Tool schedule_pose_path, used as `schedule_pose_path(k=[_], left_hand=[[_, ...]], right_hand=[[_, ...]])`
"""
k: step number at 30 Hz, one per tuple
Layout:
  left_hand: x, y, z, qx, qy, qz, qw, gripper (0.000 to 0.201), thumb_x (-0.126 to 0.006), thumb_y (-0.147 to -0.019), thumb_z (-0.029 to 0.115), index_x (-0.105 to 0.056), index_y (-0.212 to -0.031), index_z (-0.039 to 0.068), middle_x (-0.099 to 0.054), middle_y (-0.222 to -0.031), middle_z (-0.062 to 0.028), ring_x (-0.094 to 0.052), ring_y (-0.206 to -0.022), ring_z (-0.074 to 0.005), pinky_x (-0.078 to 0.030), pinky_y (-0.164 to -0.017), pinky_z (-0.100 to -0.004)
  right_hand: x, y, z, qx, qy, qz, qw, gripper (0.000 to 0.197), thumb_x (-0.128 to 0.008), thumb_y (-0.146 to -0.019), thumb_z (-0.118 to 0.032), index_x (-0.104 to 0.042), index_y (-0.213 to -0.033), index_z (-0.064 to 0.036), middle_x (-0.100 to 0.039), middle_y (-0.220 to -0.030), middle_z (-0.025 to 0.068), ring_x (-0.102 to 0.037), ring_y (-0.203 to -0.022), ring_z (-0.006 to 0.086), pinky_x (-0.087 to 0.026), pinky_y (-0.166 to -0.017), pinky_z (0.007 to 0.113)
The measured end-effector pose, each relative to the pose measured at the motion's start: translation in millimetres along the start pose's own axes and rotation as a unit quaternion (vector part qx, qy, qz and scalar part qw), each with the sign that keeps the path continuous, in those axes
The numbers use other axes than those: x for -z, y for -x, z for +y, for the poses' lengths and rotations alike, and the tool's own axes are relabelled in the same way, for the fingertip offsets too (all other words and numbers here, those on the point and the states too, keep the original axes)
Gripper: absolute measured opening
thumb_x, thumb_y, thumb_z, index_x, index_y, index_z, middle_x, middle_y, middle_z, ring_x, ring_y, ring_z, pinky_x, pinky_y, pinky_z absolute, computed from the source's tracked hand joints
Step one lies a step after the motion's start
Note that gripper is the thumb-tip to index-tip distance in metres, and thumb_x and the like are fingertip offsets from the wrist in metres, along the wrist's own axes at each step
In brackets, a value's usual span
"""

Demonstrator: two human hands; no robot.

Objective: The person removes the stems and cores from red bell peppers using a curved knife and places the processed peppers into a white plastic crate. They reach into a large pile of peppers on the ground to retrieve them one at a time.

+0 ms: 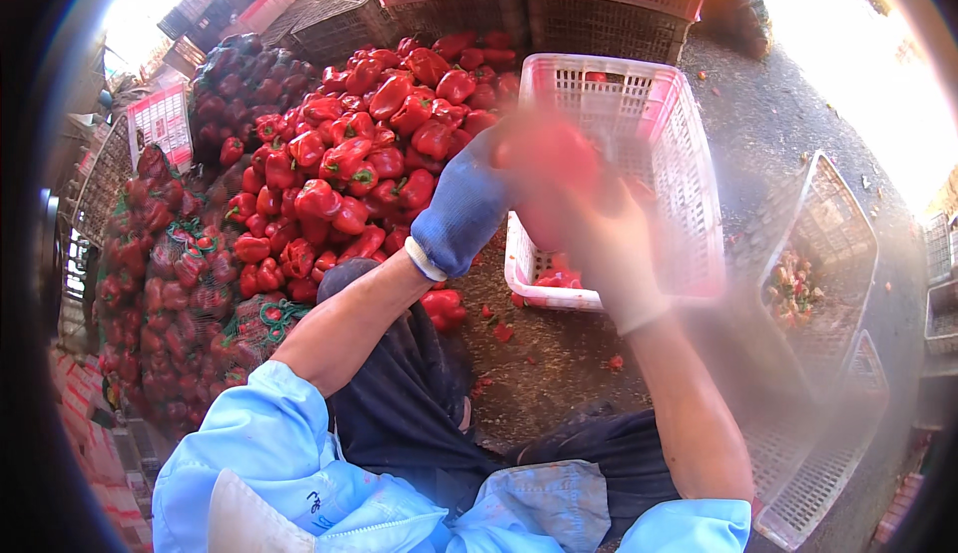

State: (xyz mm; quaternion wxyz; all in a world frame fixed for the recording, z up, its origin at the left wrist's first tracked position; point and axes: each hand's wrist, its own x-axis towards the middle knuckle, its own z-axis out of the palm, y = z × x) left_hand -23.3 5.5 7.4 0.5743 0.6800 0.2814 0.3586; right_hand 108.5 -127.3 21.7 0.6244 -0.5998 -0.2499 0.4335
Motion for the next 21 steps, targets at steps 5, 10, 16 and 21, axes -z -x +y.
schedule_pose_path(k=[5,10,16,21], left_hand=[[1.3,0.3,10.5,0.048,0.035,0.004,0.998,0.053,-0.08,-0.084,0.025,-0.067,-0.127,-0.003,-0.077,-0.11,-0.0173,-0.074,-0.101,-0.022,-0.058,-0.092,-0.0358],[-0.1,-3.4,11.6,-0.055,-0.11,0.072,0.99,0.053,-0.081,-0.081,0.027,-0.068,-0.125,-0.001,-0.077,-0.108,-0.02,-0.077,-0.099,-0.029,-0.06,-0.089,-0.039],[-10.8,-4.2,-0.7,-0.17,-0.224,0.093,0.955,0.053,-0.08,-0.08,0.026,-0.068,-0.125,0.002,-0.076,-0.11,-0.0215,-0.076,-0.101,-0.0349,-0.06,-0.089,-0.0408],[-10.7,-5.1,9.9,-0.142,-0.191,0.146,0.96,0.05,-0.08,-0.081,0.024,-0.068,-0.125,0.003,-0.076,-0.108,-0.0198,-0.076,-0.098,-0.0307,-0.06,-0.088,-0.0384]], right_hand=[[3.4,-2.5,-2.9,0.066,0.124,0.037,0.989,0.039,-0.073,-0.101,-0.018,-0.06,-0.135,-0.005,-0.069,-0.092,0.0023,-0.06,-0.063,0.006,-0.049,-0.056,0.022],[8.9,1.3,-8.8,0.152,0.216,0.055,0.963,0.052,-0.065,-0.101,-0.009,-0.051,-0.15,0.0005,-0.069,-0.124,0.0139,-0.066,-0.109,0.0198,-0.051,-0.098,0.033],[-2.5,1.7,-8.3,0.188,0.323,0.03,0.927,0.063,-0.058,-0.096,-0.002,-0.043,-0.156,0.002,-0.067,-0.132,0.0287,-0.068,-0.122,0.0339,-0.051,-0.106,0.041],[-12.2,7.0,-7.9,0.089,0.413,0.026,0.906,0.061,-0.059,-0.093,-0.004,-0.046,-0.152,0.003,-0.072,-0.106,0.032,-0.073,-0.101,0.0442,-0.057,-0.09,0.05]])
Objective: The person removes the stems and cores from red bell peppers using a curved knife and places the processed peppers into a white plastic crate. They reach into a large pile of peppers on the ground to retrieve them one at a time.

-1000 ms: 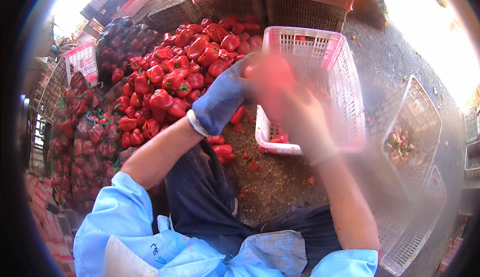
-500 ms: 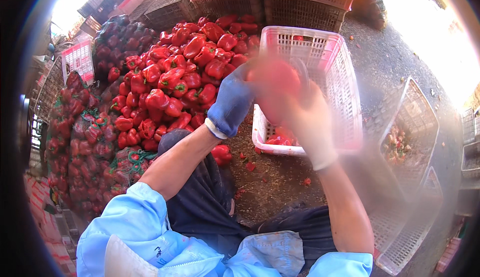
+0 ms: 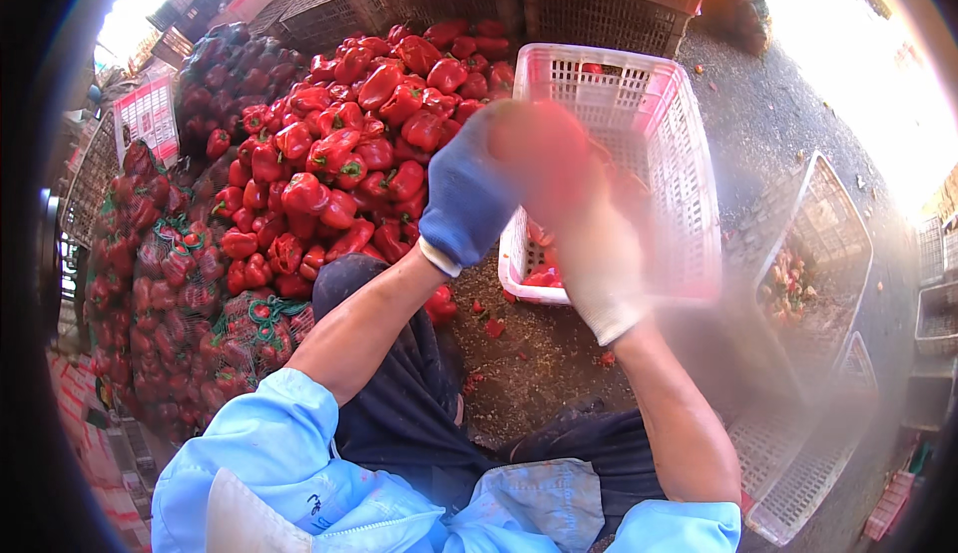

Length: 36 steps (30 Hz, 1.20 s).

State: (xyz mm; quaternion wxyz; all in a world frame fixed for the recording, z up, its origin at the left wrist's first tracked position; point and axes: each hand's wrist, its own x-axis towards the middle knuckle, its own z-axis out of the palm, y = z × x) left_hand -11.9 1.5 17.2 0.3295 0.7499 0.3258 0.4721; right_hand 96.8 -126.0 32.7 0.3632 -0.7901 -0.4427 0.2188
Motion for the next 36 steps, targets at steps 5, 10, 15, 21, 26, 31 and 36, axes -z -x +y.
schedule_pose_path(k=[5,10,15,21,26,31,36], left_hand=[[11.8,-26.6,2.1,0.158,0.217,0.005,0.963,0.044,-0.078,-0.087,0.022,-0.068,-0.123,-0.002,-0.074,-0.101,-0.0108,-0.07,-0.088,-0.0148,-0.058,-0.084,-0.0315],[28.5,-35.0,-8.1,0.175,0.127,-0.024,0.976,0.043,-0.078,-0.087,0.028,-0.07,-0.117,-0.001,-0.076,-0.098,-0.0142,-0.073,-0.087,-0.0193,-0.058,-0.082,-0.0344],[18.1,-11.5,-7.1,0.152,0.096,-0.109,0.978,0.05,-0.08,-0.084,0.032,-0.07,-0.119,-0.002,-0.078,-0.102,-0.0196,-0.077,-0.093,-0.027,-0.059,-0.083,-0.038],[13.6,-1.6,-7.4,0.16,0.095,-0.217,0.958,0.049,-0.081,-0.083,0.029,-0.072,-0.119,-0.003,-0.078,-0.106,-0.0212,-0.077,-0.096,-0.0278,-0.059,-0.085,-0.0376],[21.1,-3.6,-0.5,0.228,0.233,-0.23,0.917,0.051,-0.08,-0.081,0.024,-0.072,-0.124,-0.004,-0.078,-0.105,-0.0131,-0.072,-0.092,-0.0158,-0.058,-0.084,-0.0318],[16.7,0.6,-15.0,0.22,0.321,-0.272,0.88,0.055,-0.081,-0.081,0.023,-0.07,-0.13,-0.003,-0.077,-0.105,-0.0075,-0.07,-0.089,-0.0126,-0.056,-0.078,-0.0281],[16.7,4.3,-20.6,0.284,0.479,-0.289,0.779,0.057,-0.079,-0.086,0.018,-0.063,-0.138,0.0,-0.073,-0.117,-0.0068,-0.07,-0.096,-0.0141,-0.057,-0.086,-0.0294]], right_hand=[[-37.9,10.6,95.1,0.087,0.178,-0.088,0.976,0.038,-0.063,-0.095,-0.009,-0.065,-0.131,0.0034,-0.073,-0.084,0.0225,-0.073,-0.073,0.038,-0.058,-0.075,0.048],[7.6,-15.9,50.2,-0.015,-0.169,0.024,0.985,0.038,-0.07,-0.103,-0.033,-0.07,-0.13,-0.006,-0.066,-0.078,-0.0006,-0.054,-0.058,0.0066,-0.044,-0.051,0.025],[19.4,-24.2,12.0,-0.059,-0.303,-0.02,0.951,0.06,-0.081,-0.097,-0.03,-0.057,-0.146,-0.0048,-0.068,-0.095,-0.001,-0.061,-0.072,0.0041,-0.051,-0.058,0.021],[20.7,-29.4,15.1,-0.059,-0.327,-0.055,0.942,0.05,-0.08,-0.094,-0.013,-0.061,-0.137,0.0035,-0.075,-0.118,0.0121,-0.072,-0.102,0.0159,-0.06,-0.094,0.032],[42.5,-26.2,7.3,-0.118,-0.339,-0.09,0.929,0.037,-0.078,-0.093,-0.011,-0.069,-0.126,0.0038,-0.075,-0.111,0.0084,-0.071,-0.096,0.012,-0.059,-0.084,0.027],[41.8,-38.5,63.4,-0.106,-0.516,-0.154,0.836,0.039,-0.073,-0.097,-0.022,-0.068,-0.126,0.0033,-0.074,-0.115,0.0119,-0.073,-0.1,0.019,-0.06,-0.092,0.034],[36.7,-42.0,98.6,-0.167,-0.553,-0.186,0.795,0.038,-0.073,-0.097,-0.022,-0.066,-0.127,0.0008,-0.074,-0.117,0.0125,-0.072,-0.106,0.0226,-0.059,-0.097,0.038]])
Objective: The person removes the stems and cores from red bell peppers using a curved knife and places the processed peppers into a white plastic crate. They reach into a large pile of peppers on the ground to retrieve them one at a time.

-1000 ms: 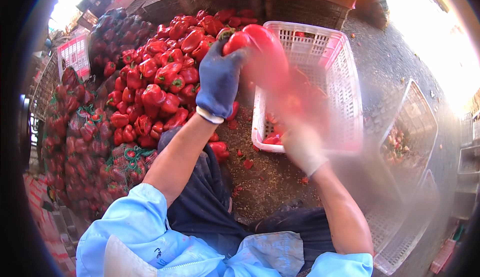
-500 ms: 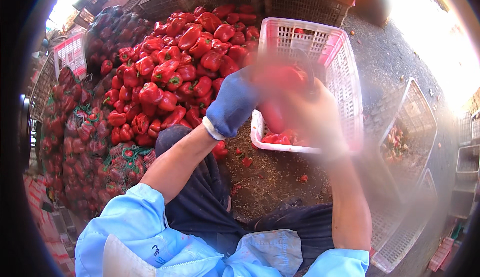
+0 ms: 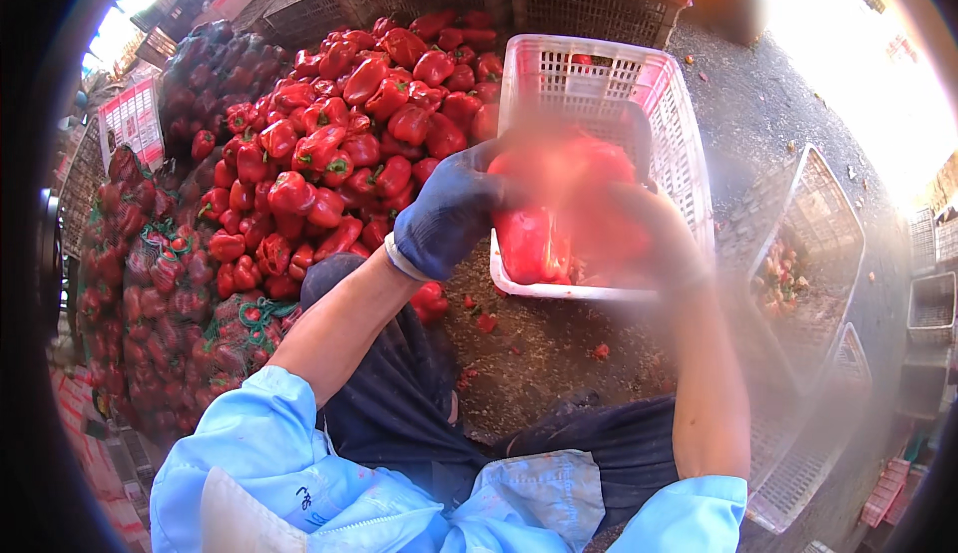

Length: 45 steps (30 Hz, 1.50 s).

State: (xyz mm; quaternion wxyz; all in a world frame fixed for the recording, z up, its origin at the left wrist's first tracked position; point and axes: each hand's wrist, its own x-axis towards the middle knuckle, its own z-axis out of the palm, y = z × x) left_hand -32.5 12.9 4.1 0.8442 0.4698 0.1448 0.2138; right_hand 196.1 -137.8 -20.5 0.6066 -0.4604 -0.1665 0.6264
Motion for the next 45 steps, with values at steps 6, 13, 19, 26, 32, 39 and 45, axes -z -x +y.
schedule_pose_path(k=[6,13,19,26,32,39,45], left_hand=[[-26.7,4.4,16.8,-0.015,0.194,-0.061,0.979,0.054,-0.073,-0.092,0.011,-0.055,-0.141,-0.002,-0.071,-0.121,-0.0115,-0.072,-0.106,-0.0214,-0.059,-0.097,-0.0369],[9.8,-5.8,7.7,-0.071,0.041,0.041,0.996,0.059,-0.075,-0.087,0.005,-0.056,-0.142,-0.001,-0.07,-0.117,-0.0087,-0.069,-0.102,-0.0167,-0.058,-0.094,-0.0327],[3.3,-0.6,-0.1,-0.204,-0.375,0.116,0.897,0.062,-0.079,-0.083,0.012,-0.059,-0.141,0.003,-0.073,-0.123,-0.0178,-0.073,-0.111,-0.024,-0.058,-0.096,-0.0342],[-20.0,6.2,-16.3,-0.262,-0.64,0.084,0.718,0.07,-0.076,-0.083,0.013,-0.053,-0.15,0.013,-0.069,-0.119,-0.0166,-0.072,-0.099,-0.0376,-0.06,-0.082,-0.0452],[-17.1,-0.6,-41.3,-0.399,-0.615,0.085,0.675,0.074,-0.067,-0.085,0.006,-0.045,-0.156,0.002,-0.068,-0.121,-0.0228,-0.07,-0.107,-0.0374,-0.058,-0.089,-0.0449],[-13.5,-8.4,-57.8,-0.254,-0.526,0.031,0.811,0.077,-0.072,-0.087,0.011,-0.036,-0.154,0.004,-0.067,-0.125,-0.0292,-0.068,-0.113,-0.0471,-0.055,-0.093,-0.0515],[6.6,-18.5,-78.5,-0.202,-0.497,0.003,0.844,0.073,-0.069,-0.088,0.012,-0.034,-0.152,0.01,-0.071,-0.111,-0.0312,-0.069,-0.101,-0.0522,-0.056,-0.086,-0.0564]], right_hand=[[25.8,-21.2,33.4,-0.014,0.169,0.016,0.985,0.038,-0.068,-0.101,-0.024,-0.065,-0.133,-0.0039,-0.073,-0.119,0.0088,-0.072,-0.106,0.0185,-0.058,-0.094,0.037],[-34.5,-1.2,3.0,0.037,0.301,0.143,0.942,0.045,-0.075,-0.101,-0.035,-0.068,-0.131,-0.003,-0.068,-0.084,-0.0015,-0.057,-0.058,0.0043,-0.048,-0.049,0.022],[-55.8,0.8,-17.1,0.069,0.168,0.2,0.963,0.054,-0.066,-0.103,-0.055,-0.068,-0.125,-0.0052,-0.062,-0.081,-0.0025,-0.047,-0.05,0.0032,-0.036,-0.042,0.02],[-96.9,13.1,-13.9,0.037,0.271,0.121,0.954,0.039,-0.07,-0.102,-0.038,-0.063,-0.125,-0.0079,-0.062,-0.076,-0.0004,-0.053,-0.052,0.0058,-0.04,-0.044,0.022],[-65.9,1.2,0.6,0.059,0.23,0.114,0.965,0.043,-0.065,-0.104,-0.025,-0.054,-0.142,-0.0066,-0.068,-0.089,0.0043,-0.058,-0.051,0.0111,-0.048,-0.044,0.024],[-48.0,3.0,7.1,0.067,0.236,0.096,0.965,0.036,-0.076,-0.099,-0.036,-0.062,-0.121,-0.0094,-0.064,-0.08,0.0024,-0.057,-0.053,0.0102,-0.042,-0.042,0.024],[-56.3,3.3,6.0,0.075,0.228,0.09,0.966,0.035,-0.076,-0.098,-0.032,-0.061,-0.12,-0.0092,-0.062,-0.077,0.0015,-0.055,-0.05,0.0106,-0.042,-0.042,0.025]])
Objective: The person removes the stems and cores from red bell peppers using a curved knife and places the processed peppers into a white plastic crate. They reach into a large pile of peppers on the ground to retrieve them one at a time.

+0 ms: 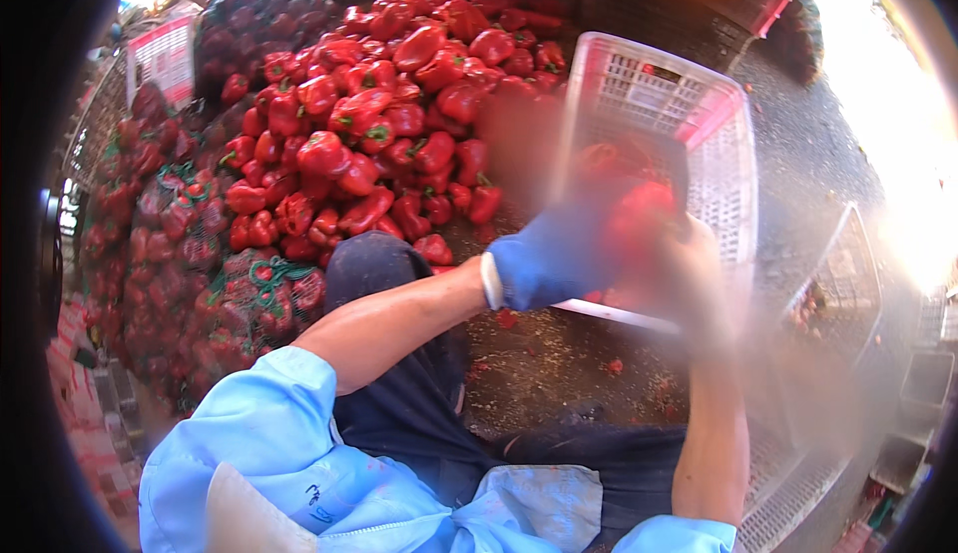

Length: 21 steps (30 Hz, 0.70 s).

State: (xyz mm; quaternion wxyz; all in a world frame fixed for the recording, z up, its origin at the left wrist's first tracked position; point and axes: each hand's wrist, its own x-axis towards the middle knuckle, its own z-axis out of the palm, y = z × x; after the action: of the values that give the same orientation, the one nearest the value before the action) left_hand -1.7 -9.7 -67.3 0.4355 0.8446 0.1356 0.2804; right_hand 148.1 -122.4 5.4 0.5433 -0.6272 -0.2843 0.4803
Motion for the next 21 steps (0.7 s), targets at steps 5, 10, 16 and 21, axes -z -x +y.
schedule_pose_path(k=[5,10,16,21], left_hand=[[6.9,-1.4,1.8,-0.017,0.003,-0.005,1.0,0.073,-0.073,-0.089,0.018,-0.04,-0.154,0.008,-0.071,-0.111,-0.0306,-0.069,-0.102,-0.0514,-0.056,-0.087,-0.055],[15.8,-3.2,18.7,-0.027,-0.003,-0.029,0.999,0.076,-0.076,-0.091,0.024,-0.04,-0.157,0.007,-0.07,-0.114,-0.0324,-0.069,-0.103,-0.0508,-0.056,-0.086,-0.0537],[15.3,2.9,17.9,0.054,-0.085,-0.042,0.994,0.069,-0.072,-0.094,0.022,-0.044,-0.155,0.007,-0.069,-0.115,-0.0308,-0.07,-0.1,-0.0485,-0.056,-0.084,-0.0532],[12.3,0.4,28.4,0.025,-0.147,-0.017,0.989,0.064,-0.067,-0.093,0.013,-0.047,-0.153,0.007,-0.071,-0.115,-0.0266,-0.071,-0.101,-0.0445,-0.057,-0.085,-0.0504]], right_hand=[[5.2,4.7,-8.0,-0.027,0.014,-0.023,0.999,0.031,-0.071,-0.099,-0.035,-0.061,-0.117,-0.0113,-0.059,-0.07,0.0007,-0.052,-0.045,0.0115,-0.038,-0.039,0.026],[25.3,3.0,3.3,0.089,0.101,-0.085,0.987,0.037,-0.059,-0.104,-0.049,-0.062,-0.106,-0.0118,-0.058,-0.063,0.0014,-0.052,-0.043,0.0126,-0.036,-0.038,0.026],[6.3,5.4,-11.7,0.011,0.044,-0.035,0.998,0.042,-0.066,-0.102,-0.053,-0.062,-0.101,-0.0117,-0.055,-0.059,0.001,-0.053,-0.043,0.0132,-0.035,-0.036,0.025],[-8.0,10.9,-14.5,-0.086,-0.133,0.094,0.983,0.04,-0.07,-0.1,-0.052,-0.065,-0.098,-0.0131,-0.06,-0.068,-0.0007,-0.052,-0.046,0.0117,-0.034,-0.036,0.025]])
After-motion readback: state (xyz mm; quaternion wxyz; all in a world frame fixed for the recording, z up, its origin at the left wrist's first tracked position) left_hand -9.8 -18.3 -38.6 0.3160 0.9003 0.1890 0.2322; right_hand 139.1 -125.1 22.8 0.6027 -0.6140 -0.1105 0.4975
